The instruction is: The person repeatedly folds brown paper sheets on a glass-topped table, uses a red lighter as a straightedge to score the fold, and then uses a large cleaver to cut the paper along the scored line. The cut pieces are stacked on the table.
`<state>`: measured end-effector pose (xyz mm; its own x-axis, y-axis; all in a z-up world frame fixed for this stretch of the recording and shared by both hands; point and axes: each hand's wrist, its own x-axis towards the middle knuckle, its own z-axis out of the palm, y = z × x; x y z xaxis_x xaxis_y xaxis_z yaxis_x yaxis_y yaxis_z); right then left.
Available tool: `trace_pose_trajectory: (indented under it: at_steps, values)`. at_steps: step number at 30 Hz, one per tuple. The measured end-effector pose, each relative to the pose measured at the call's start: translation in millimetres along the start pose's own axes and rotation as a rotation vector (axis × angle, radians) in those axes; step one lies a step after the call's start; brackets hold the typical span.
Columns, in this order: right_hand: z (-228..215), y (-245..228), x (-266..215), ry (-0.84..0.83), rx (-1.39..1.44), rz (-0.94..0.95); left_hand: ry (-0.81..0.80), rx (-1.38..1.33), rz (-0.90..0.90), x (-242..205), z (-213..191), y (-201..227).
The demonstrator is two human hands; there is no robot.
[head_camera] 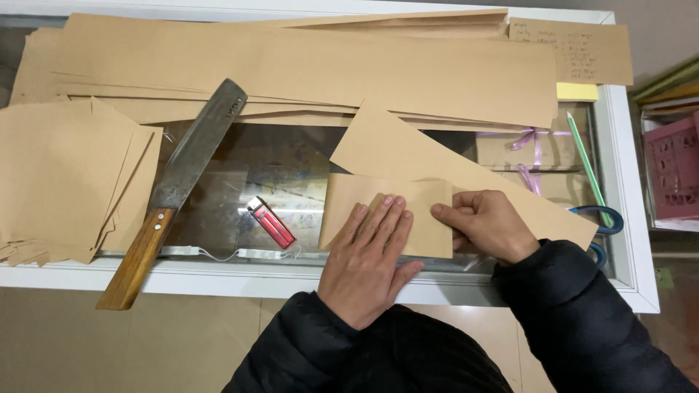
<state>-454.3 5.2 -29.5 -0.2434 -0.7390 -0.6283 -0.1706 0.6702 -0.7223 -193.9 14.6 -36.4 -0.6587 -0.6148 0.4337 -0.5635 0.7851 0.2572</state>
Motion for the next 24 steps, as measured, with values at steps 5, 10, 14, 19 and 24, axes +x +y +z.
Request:
trace_pose_trajectory:
  at_steps: [5, 10, 14, 19, 24]
  values:
    - [-7.9, 5.6, 4.8, -0.021, 0.038, 0.049, -0.142, 0.177, -0.119, -17.1, -16.0, -29.3]
    - [-15.2, 25.4, 19.4, -0.076, 0.037, 0.019, -0.045, 0.090, -0.171, -41.2, -22.5, -52.3]
    - [-18.2, 38.2, 29.5, -0.098, 0.082, 0.036, -0.047, 0.049, -0.196, -45.3, -16.9, -54.0]
    - [-21.1, 38.9, 30.7, -0.108, 0.093, 0.032, -0.066, 0.050, -0.211, -45.8, -16.4, -54.5]
    - [-19.8, 34.4, 24.0, -0.117, 0.120, 0.023, -0.101, 0.039, -0.222, -46.2, -15.5, -55.5]
